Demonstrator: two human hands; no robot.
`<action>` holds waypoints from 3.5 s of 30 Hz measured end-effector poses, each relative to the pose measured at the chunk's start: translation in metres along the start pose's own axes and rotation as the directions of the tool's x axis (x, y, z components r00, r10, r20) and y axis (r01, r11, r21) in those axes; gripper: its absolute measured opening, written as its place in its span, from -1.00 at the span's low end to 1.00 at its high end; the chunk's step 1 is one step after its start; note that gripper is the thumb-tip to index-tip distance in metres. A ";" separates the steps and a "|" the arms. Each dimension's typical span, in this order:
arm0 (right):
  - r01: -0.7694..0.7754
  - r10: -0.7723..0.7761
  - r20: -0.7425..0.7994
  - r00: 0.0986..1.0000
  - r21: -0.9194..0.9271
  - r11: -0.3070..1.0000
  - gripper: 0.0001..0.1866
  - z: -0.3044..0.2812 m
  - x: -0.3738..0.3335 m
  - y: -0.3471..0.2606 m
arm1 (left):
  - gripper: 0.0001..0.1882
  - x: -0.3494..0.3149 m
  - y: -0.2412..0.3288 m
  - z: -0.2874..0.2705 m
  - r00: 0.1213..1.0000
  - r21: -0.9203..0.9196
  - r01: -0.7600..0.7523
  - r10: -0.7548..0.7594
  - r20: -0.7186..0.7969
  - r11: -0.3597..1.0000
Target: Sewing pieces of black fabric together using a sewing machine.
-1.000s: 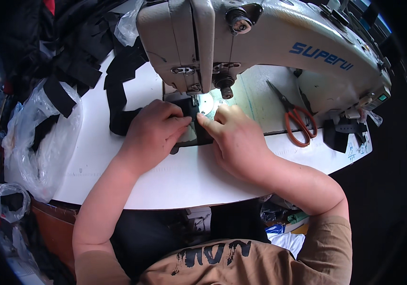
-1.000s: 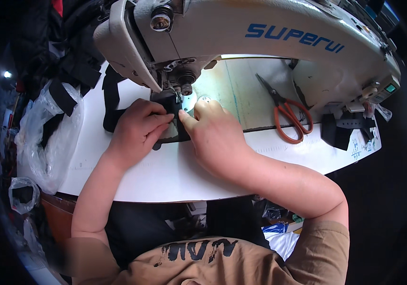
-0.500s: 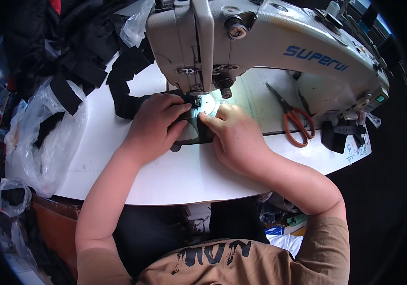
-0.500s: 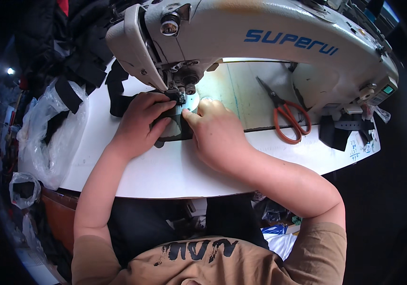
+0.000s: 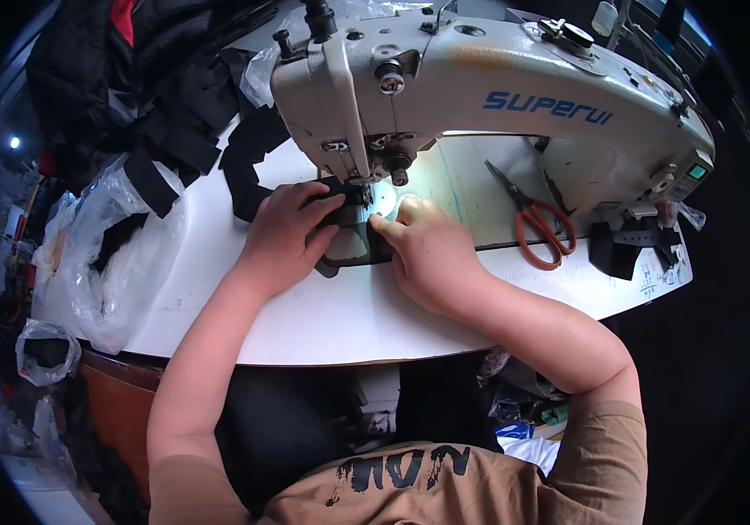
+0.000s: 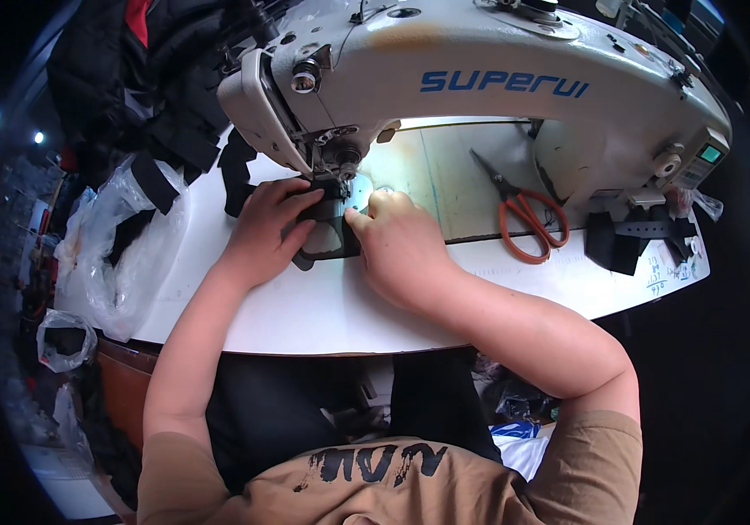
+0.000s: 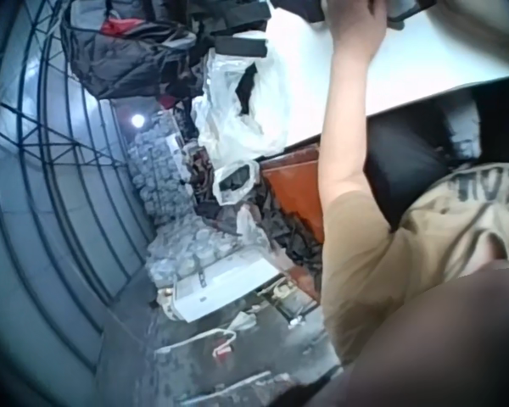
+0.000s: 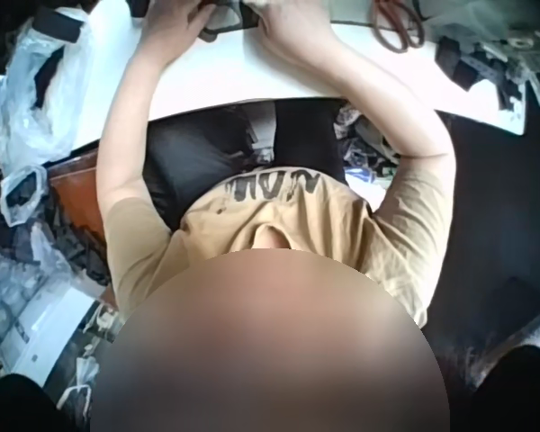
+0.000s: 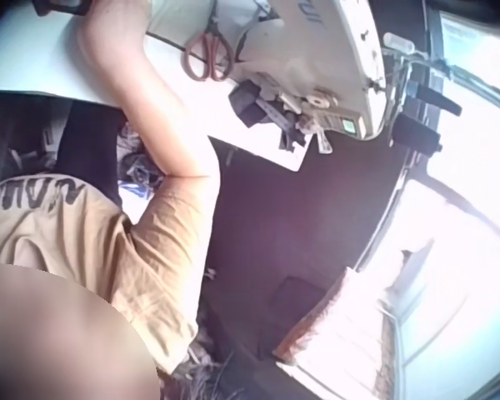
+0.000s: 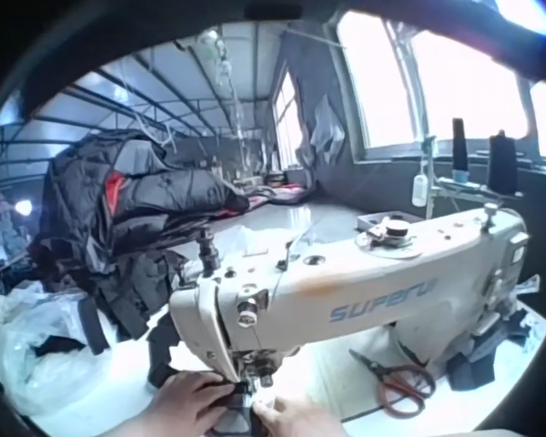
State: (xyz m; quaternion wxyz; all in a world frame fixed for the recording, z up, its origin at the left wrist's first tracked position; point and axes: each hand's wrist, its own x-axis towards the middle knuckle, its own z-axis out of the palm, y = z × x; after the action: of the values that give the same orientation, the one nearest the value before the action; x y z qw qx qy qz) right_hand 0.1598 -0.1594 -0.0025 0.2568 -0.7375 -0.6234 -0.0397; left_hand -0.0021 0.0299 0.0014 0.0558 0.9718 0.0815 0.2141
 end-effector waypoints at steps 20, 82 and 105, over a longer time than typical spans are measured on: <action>0.356 -0.357 0.012 0.934 0.054 0.933 -0.63 -0.005 -0.023 -0.008 | -0.71 -0.032 0.070 -0.045 0.990 -0.277 0.118 -0.091 0.108 0.953; 0.108 -0.111 -0.101 0.989 -0.035 0.994 -0.68 -0.014 -0.015 -0.007 | -0.73 0.011 0.009 0.009 0.998 -0.059 -0.015 0.011 -0.066 0.998; 0.092 -0.073 -0.314 0.947 0.047 0.995 -0.69 -0.033 -0.008 0.001 | -0.52 -0.001 0.023 0.008 0.999 -0.152 0.044 -0.043 0.011 0.987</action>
State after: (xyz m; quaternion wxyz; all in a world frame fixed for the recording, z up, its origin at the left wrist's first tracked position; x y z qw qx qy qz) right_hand 0.1679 -0.1809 0.0229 0.3724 -0.6872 -0.6060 -0.1475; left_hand 0.0038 0.0064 -0.0025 0.1347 0.9636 0.0858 0.2144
